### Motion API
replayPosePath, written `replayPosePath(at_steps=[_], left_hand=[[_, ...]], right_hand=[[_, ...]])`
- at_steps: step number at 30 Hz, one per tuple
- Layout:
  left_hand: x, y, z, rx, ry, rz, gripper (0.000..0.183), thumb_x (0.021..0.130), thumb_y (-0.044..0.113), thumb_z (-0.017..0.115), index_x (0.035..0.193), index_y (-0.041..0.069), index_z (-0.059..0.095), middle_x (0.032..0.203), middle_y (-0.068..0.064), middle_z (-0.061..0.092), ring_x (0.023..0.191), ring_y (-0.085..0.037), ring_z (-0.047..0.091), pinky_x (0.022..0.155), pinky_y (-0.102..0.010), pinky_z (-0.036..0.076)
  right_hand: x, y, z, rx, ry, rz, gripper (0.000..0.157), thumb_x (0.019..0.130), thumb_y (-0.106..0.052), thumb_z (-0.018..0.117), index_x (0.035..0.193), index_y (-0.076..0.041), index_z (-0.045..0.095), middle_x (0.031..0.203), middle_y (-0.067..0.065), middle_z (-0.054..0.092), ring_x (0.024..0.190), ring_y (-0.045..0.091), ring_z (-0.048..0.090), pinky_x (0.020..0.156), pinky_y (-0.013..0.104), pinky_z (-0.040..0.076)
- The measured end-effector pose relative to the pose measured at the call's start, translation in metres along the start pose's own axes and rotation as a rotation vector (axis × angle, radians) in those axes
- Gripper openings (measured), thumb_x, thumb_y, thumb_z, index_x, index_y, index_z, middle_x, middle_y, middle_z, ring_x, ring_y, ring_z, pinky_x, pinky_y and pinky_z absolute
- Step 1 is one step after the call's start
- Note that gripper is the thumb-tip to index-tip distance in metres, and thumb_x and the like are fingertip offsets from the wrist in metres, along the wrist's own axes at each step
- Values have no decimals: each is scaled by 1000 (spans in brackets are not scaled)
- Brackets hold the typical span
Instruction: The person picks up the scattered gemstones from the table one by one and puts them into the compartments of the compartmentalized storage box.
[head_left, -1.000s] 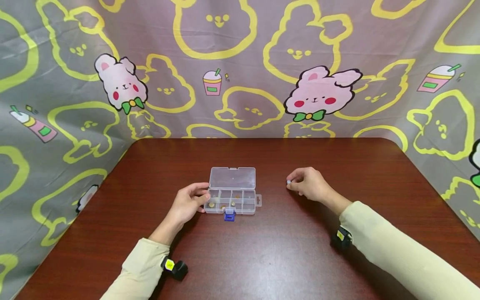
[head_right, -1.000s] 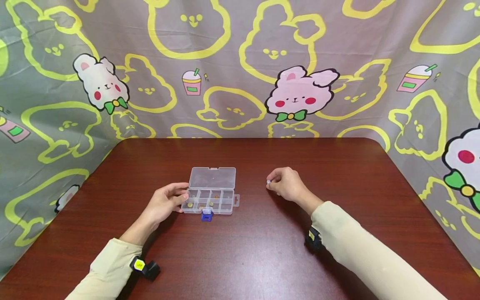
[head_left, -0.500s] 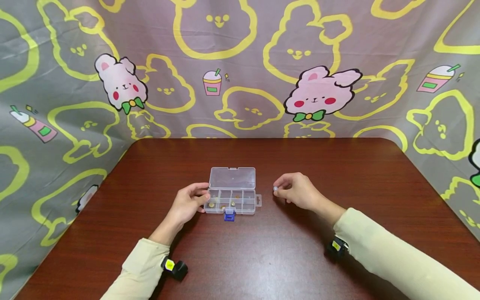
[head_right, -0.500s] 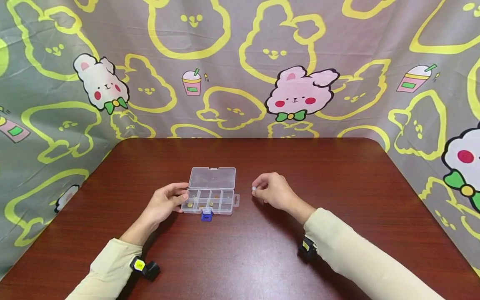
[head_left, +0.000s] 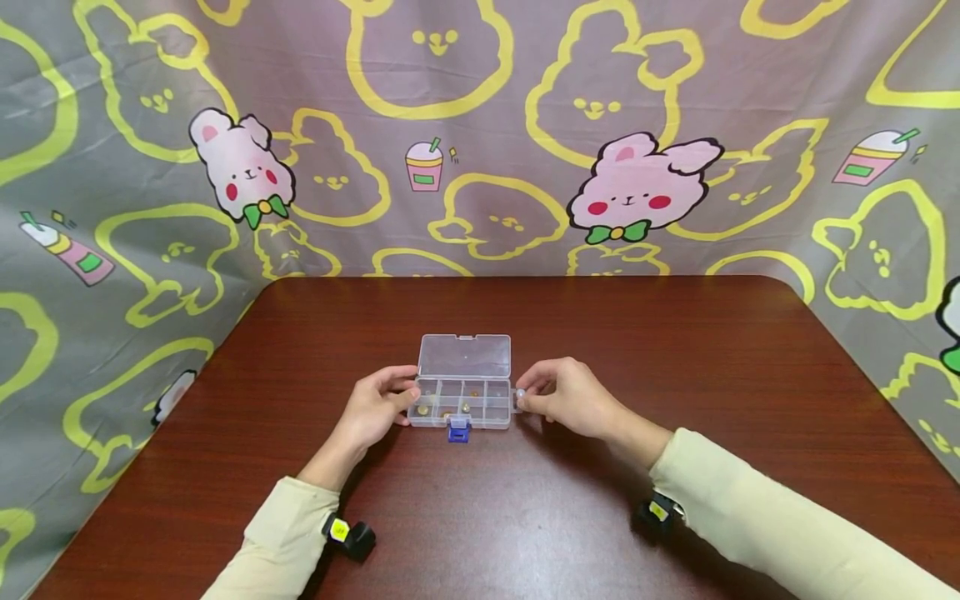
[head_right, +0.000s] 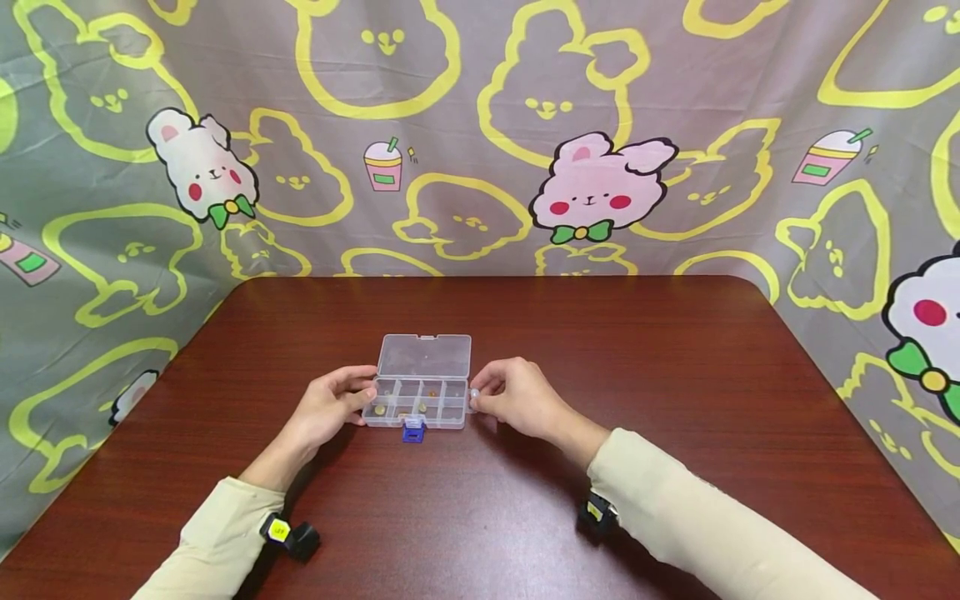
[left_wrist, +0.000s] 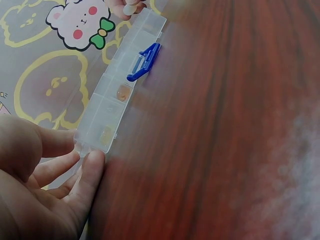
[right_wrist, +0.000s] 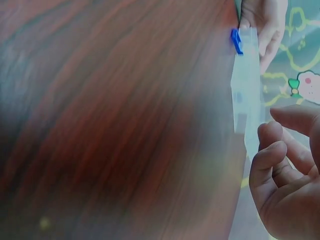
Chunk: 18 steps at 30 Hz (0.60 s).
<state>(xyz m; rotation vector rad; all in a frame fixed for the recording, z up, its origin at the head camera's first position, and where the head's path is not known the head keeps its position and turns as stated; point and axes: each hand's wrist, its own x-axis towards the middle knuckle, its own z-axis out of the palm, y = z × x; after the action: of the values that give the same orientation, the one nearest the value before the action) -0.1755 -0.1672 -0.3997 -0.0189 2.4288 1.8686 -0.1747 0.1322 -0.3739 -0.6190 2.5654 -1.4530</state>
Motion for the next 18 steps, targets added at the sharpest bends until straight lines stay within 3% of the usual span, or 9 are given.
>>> replayPosePath(at_steps=[18], left_hand=[[0,1,0,-3,2,-2,38,95,-2,64,132,-6,59,113,-25,65,76,-13,62,55,-25,55]], right_hand=[[5,-12,23,-13,-22,-61,11,83,-3,78,93,-1,73,74,-1,67,56,11,59,53,25,52]])
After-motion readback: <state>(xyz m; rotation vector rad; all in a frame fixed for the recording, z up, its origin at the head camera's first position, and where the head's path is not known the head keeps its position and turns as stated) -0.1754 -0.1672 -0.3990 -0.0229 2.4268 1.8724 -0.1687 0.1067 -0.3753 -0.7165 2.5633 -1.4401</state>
